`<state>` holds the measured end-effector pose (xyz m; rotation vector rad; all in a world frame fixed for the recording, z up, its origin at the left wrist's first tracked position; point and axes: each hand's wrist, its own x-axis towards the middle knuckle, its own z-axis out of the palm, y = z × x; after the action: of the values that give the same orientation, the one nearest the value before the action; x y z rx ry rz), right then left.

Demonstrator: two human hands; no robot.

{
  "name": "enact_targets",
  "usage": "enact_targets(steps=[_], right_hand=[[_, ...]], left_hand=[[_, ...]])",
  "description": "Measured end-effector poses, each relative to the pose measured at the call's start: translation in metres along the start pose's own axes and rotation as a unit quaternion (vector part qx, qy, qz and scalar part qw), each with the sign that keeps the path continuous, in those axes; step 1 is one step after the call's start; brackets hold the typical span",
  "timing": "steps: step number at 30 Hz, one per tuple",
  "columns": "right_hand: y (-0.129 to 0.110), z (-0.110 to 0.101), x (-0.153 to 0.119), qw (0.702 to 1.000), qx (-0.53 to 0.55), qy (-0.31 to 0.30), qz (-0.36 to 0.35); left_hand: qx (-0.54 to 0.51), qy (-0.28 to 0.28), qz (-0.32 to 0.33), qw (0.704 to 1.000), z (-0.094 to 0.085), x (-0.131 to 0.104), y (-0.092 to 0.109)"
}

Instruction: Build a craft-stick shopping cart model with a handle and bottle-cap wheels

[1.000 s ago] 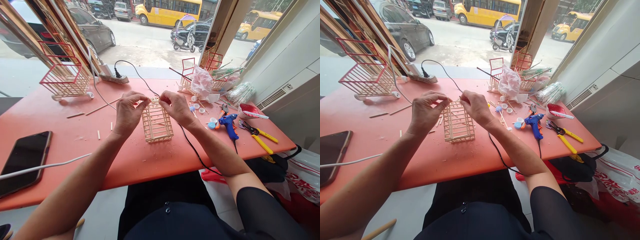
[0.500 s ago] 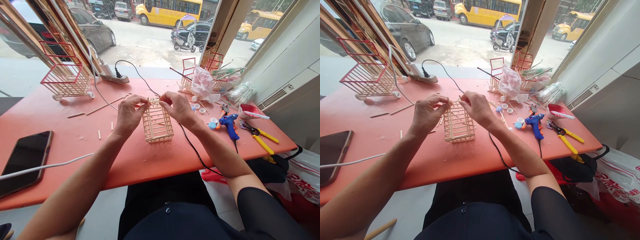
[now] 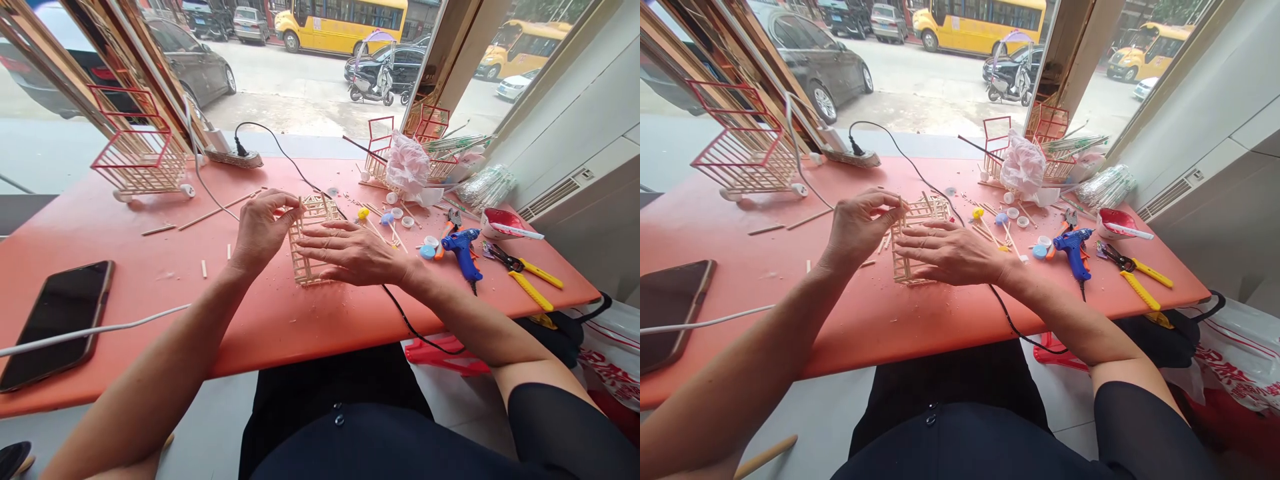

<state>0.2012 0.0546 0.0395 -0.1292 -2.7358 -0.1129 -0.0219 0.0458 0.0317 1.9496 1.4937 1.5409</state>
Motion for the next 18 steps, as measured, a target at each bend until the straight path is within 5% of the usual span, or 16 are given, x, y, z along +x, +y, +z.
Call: enact_targets(steps=[18], right_hand=[[-0.0051, 0.0098, -0.0099, 0.999, 0.024, -0.026, 0.013]], left_hand=[[-0.018, 0.011, -0.009, 1.0, 0.0005, -0.0007, 0.0014]])
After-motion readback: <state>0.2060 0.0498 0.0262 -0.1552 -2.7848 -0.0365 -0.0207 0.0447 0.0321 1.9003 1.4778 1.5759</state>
